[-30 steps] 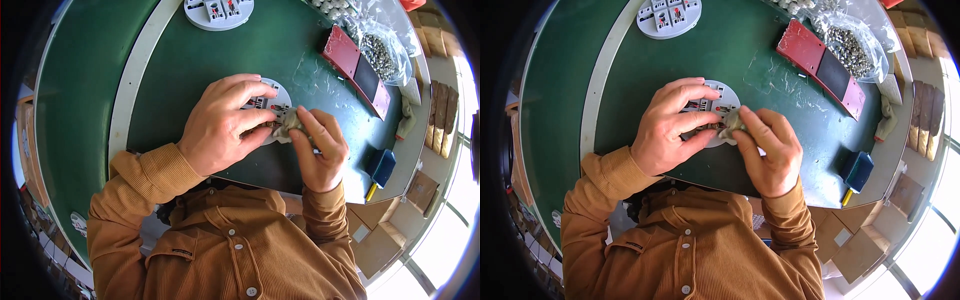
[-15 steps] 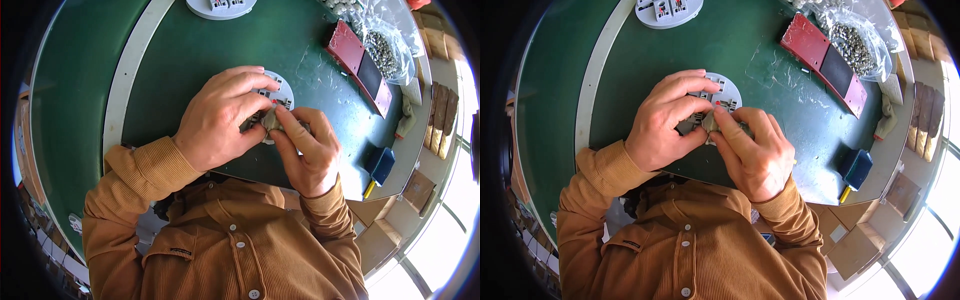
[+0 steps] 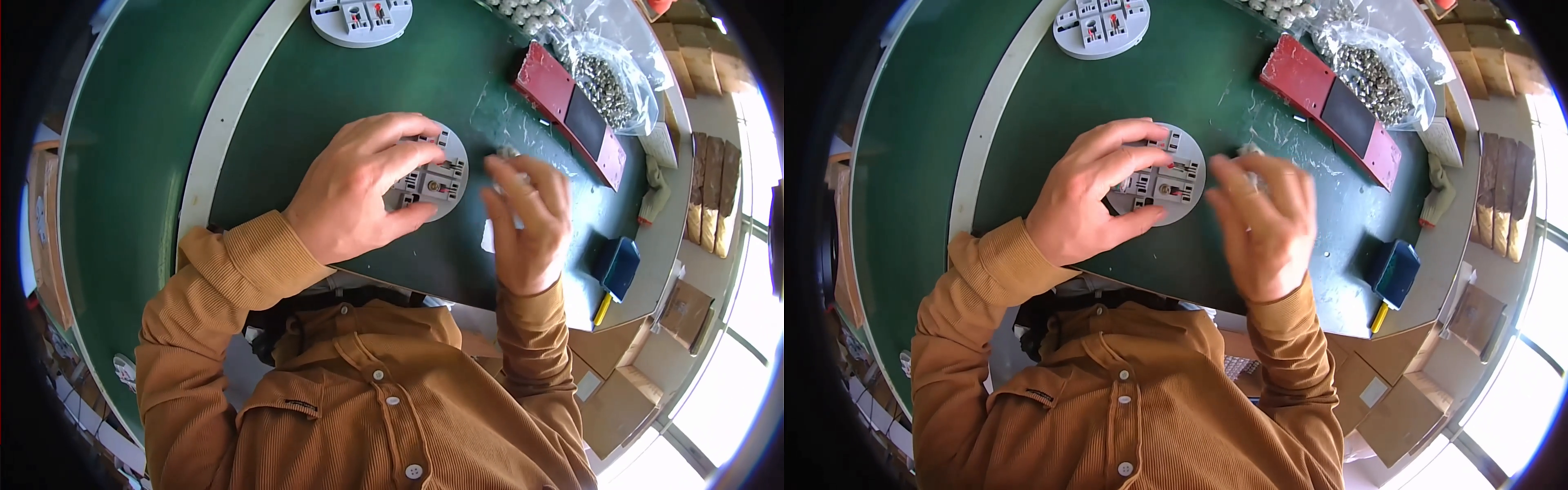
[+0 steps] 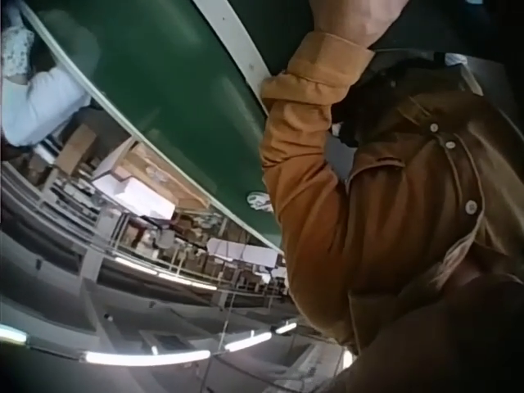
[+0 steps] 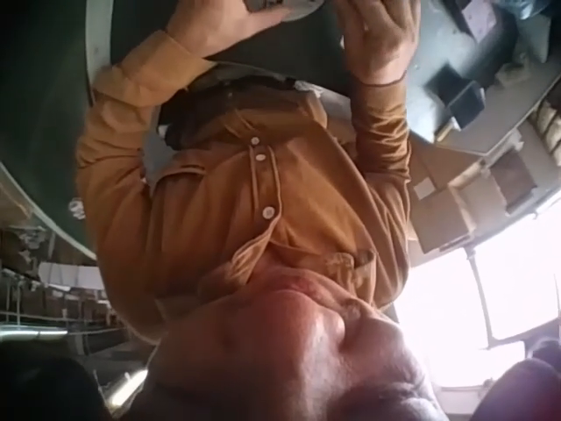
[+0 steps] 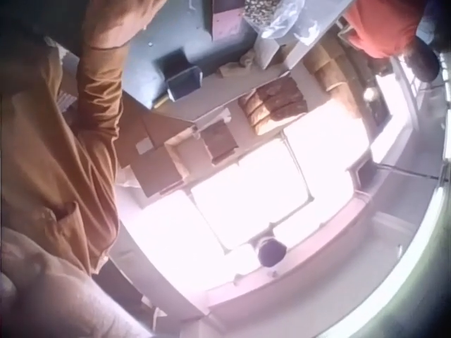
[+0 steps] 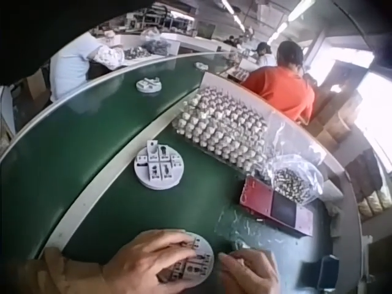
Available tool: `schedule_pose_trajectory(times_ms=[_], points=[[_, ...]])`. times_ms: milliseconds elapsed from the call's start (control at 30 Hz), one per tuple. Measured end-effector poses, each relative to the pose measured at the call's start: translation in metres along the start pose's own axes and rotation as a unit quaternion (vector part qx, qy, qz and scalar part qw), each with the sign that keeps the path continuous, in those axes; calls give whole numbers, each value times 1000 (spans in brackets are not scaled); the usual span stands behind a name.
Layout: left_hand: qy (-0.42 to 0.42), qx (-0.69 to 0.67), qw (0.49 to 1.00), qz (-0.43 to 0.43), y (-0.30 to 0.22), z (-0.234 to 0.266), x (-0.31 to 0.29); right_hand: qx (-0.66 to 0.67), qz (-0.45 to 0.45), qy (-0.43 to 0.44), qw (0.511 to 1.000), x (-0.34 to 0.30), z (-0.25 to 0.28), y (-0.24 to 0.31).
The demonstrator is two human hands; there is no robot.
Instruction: The person assembles small internal components, contacts, and screws into circular plastic electronic housings by hand at a workstation.
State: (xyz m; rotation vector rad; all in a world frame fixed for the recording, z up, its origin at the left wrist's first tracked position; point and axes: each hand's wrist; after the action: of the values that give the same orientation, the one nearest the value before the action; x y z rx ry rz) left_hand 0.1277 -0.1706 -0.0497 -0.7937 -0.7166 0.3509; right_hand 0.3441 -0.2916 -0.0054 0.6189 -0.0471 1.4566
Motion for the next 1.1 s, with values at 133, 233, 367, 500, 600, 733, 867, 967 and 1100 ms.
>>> schedule_pose_trajectory(times_ms=[133,233,367,500,600,733,867,967,1100], points=[[2,29,1000,-6,0,2,-6,63,13,116,991,6,-9,13],[8,42,999,-11,1,5,-4,80,27,164,983,17,-5,15],[28,45,998,-27,5,14,2,61,48,192,978,35,1,19],[53,59,997,-19,2,33,4,30,-24,159,987,35,-3,44],[59,57,996,-17,-7,32,-3,61,17,184,981,41,5,40],[63,39,997,-10,-15,37,2,85,33,196,976,37,10,42],[61,47,997,-2,-19,44,2,81,-8,156,984,35,4,49],[68,39,997,-6,-21,45,2,95,76,229,966,51,19,32],[69,43,997,-9,-27,45,4,90,3,204,975,32,16,49]])
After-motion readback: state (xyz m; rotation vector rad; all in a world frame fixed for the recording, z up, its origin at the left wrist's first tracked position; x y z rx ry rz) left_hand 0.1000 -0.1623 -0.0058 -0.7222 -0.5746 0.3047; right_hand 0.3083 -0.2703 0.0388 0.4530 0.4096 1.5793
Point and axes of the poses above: each hand's wrist, its own x-axis towards the middle knuckle, its own z-axis out of the back of the hand, y = z × x, and after that the axes turned 7 degrees about -z, right-handed
